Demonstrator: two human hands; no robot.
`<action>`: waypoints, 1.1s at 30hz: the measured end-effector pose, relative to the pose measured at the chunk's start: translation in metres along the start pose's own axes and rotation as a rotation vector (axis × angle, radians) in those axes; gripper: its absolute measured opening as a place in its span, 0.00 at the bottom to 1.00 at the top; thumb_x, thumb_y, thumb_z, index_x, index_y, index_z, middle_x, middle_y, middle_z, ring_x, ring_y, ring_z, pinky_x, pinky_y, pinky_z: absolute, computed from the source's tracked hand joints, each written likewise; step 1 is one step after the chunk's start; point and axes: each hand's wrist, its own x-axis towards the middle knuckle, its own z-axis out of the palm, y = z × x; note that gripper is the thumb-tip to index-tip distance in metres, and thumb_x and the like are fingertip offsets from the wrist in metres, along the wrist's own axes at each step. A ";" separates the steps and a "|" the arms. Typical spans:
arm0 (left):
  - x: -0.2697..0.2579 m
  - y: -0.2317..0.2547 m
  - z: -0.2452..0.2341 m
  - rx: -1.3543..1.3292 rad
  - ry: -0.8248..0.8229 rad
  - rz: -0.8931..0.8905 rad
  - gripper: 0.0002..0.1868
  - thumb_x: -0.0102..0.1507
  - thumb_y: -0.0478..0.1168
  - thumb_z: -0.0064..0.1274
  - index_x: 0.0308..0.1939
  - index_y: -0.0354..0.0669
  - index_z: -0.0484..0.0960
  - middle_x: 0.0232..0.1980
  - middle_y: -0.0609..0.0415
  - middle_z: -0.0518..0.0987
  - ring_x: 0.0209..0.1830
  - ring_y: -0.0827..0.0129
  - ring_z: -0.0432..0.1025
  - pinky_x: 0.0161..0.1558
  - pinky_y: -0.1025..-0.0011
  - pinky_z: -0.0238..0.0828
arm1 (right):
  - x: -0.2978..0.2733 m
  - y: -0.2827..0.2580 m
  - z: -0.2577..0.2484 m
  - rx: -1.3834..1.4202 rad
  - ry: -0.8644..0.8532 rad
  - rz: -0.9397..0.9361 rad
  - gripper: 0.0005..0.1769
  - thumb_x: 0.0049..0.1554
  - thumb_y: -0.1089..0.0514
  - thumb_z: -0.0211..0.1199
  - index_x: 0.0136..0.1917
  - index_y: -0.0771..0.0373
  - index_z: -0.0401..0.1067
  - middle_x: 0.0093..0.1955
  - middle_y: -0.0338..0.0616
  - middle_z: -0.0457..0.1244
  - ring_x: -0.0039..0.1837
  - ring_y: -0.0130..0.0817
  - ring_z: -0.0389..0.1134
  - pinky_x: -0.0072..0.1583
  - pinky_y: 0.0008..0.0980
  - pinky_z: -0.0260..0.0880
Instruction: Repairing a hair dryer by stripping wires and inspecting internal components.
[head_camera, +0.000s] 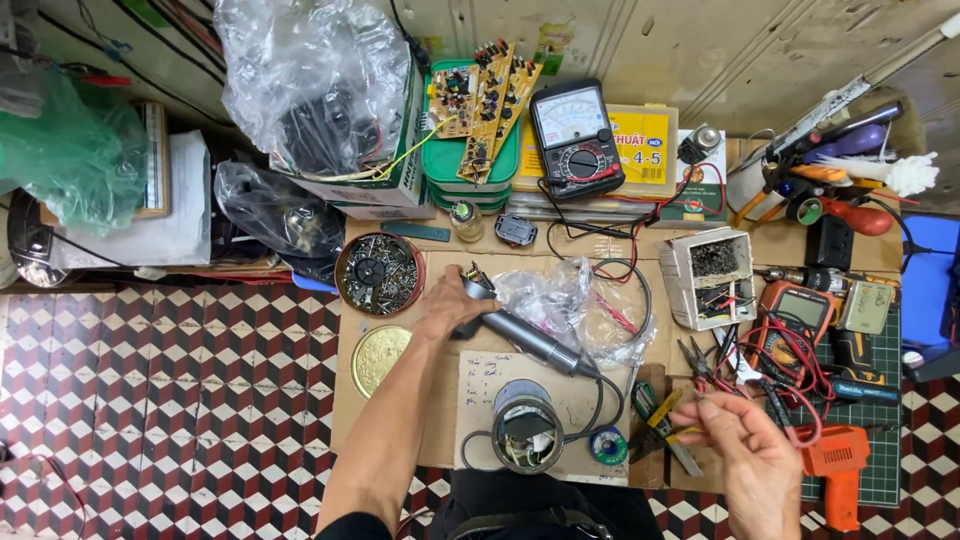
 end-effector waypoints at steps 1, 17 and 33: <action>-0.002 0.003 -0.001 0.006 -0.004 0.006 0.58 0.44 0.62 0.74 0.67 0.35 0.64 0.59 0.36 0.75 0.60 0.47 0.71 0.62 0.60 0.69 | -0.003 0.004 0.003 0.004 0.008 0.002 0.12 0.64 0.64 0.57 0.57 0.76 0.72 0.49 0.57 0.71 0.51 0.40 0.74 0.50 0.35 0.76; -0.182 0.055 -0.049 -0.179 0.485 0.796 0.46 0.49 0.42 0.71 0.70 0.50 0.67 0.66 0.42 0.71 0.62 0.48 0.72 0.55 0.58 0.77 | -0.011 -0.040 0.072 -0.239 -0.111 -0.221 0.10 0.65 0.60 0.51 0.54 0.71 0.67 0.51 0.52 0.71 0.55 0.36 0.73 0.59 0.32 0.71; -0.257 0.096 -0.060 -0.465 0.337 0.992 0.48 0.47 0.45 0.75 0.65 0.41 0.63 0.71 0.35 0.65 0.70 0.42 0.65 0.65 0.53 0.67 | -0.040 -0.037 0.088 -0.659 0.105 -0.248 0.15 0.65 0.51 0.49 0.59 0.63 0.63 0.38 0.61 0.68 0.40 0.58 0.72 0.43 0.52 0.69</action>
